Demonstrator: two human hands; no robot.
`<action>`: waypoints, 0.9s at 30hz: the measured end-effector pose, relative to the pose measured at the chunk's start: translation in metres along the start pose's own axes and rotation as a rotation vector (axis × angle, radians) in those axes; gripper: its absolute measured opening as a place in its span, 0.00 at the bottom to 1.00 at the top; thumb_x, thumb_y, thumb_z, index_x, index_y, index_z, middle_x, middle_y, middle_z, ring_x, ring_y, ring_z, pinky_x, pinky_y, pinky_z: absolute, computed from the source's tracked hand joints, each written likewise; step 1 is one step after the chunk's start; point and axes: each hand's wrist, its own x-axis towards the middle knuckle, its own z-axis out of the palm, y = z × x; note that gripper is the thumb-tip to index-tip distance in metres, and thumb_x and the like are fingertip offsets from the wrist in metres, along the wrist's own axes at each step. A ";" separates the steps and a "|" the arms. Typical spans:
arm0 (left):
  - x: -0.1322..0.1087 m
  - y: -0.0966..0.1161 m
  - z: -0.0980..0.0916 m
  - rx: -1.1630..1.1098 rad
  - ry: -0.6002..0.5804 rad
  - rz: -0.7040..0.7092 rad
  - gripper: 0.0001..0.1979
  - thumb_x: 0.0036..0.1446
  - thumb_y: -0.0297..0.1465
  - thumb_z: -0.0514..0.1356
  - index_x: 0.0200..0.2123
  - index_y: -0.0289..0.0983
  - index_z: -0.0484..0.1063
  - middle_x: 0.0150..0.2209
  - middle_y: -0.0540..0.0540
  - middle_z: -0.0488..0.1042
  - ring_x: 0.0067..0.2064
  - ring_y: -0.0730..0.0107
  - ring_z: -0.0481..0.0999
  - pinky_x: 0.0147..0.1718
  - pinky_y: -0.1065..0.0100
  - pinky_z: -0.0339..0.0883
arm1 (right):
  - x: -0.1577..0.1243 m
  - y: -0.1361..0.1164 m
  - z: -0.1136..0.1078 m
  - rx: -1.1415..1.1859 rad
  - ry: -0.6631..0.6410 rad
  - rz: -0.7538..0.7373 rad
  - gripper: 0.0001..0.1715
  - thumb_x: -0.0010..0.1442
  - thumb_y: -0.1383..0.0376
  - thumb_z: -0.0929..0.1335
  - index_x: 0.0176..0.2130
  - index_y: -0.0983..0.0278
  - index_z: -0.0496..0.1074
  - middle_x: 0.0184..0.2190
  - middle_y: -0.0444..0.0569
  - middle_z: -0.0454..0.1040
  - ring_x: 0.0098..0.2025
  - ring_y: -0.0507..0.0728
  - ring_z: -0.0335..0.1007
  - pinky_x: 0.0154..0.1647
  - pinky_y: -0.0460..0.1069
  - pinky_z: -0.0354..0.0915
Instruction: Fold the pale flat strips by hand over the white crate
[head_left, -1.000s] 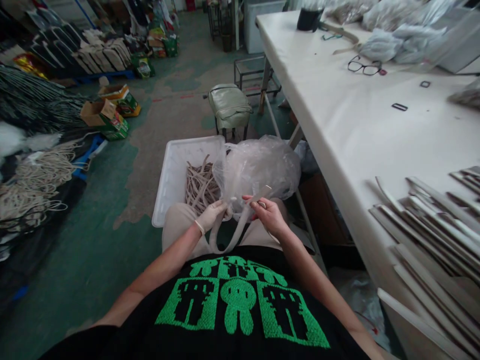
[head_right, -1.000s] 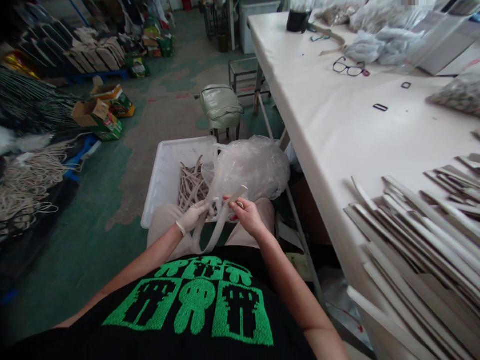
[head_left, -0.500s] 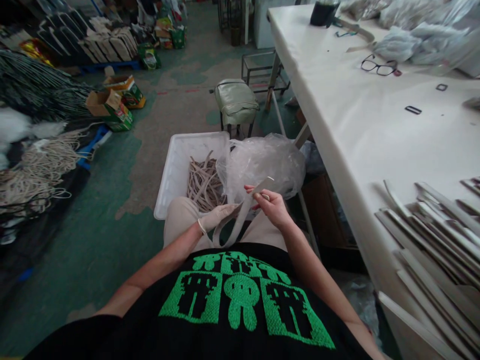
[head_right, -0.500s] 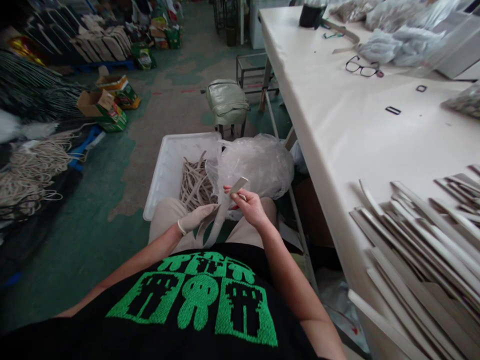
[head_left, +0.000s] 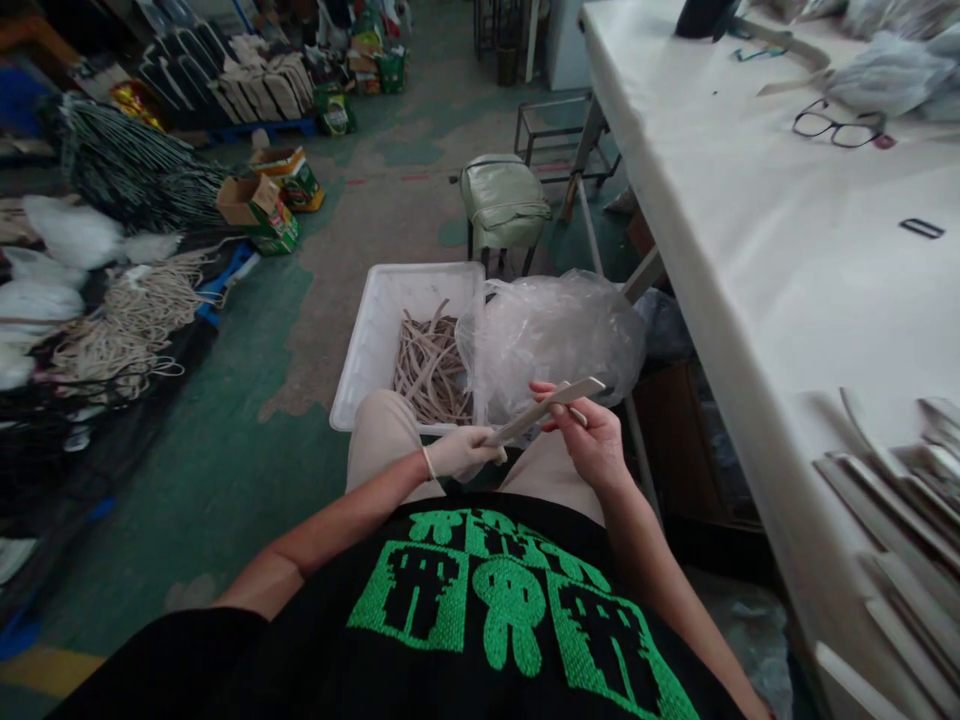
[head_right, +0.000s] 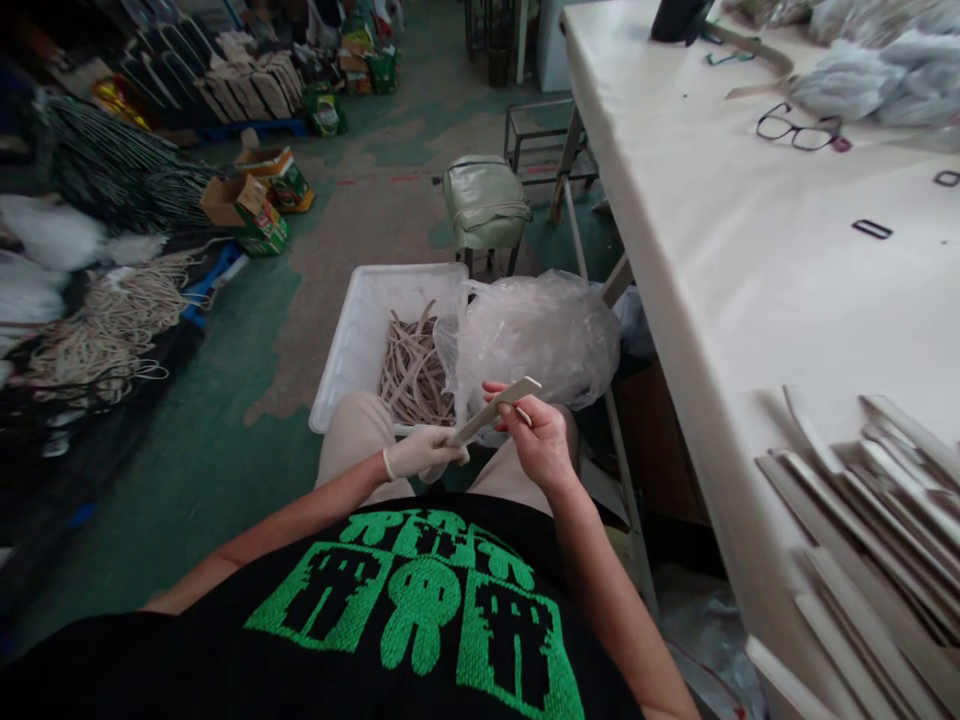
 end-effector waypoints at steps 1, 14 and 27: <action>0.001 -0.006 -0.005 0.020 -0.009 -0.023 0.11 0.42 0.34 0.73 0.26 0.34 0.79 0.28 0.44 0.77 0.33 0.62 0.72 0.38 0.65 0.64 | -0.002 0.005 -0.001 0.000 -0.012 0.013 0.15 0.67 0.56 0.67 0.45 0.61 0.79 0.52 0.50 0.74 0.41 0.58 0.75 0.30 0.47 0.74; 0.070 0.069 -0.177 0.175 0.674 0.121 0.33 0.60 0.54 0.53 0.50 0.28 0.72 0.43 0.37 0.79 0.50 0.56 0.75 0.53 0.59 0.66 | 0.009 0.010 0.047 -0.421 -0.194 -0.147 0.19 0.67 0.67 0.61 0.52 0.58 0.75 0.58 0.48 0.69 0.54 0.61 0.72 0.55 0.55 0.70; -0.026 0.154 -0.141 0.226 0.891 0.502 0.25 0.70 0.38 0.42 0.65 0.33 0.52 0.66 0.45 0.61 0.63 0.72 0.64 0.64 0.61 0.58 | -0.003 -0.055 0.000 -0.271 0.131 0.008 0.20 0.71 0.55 0.60 0.56 0.58 0.71 0.51 0.52 0.73 0.28 0.52 0.73 0.30 0.48 0.74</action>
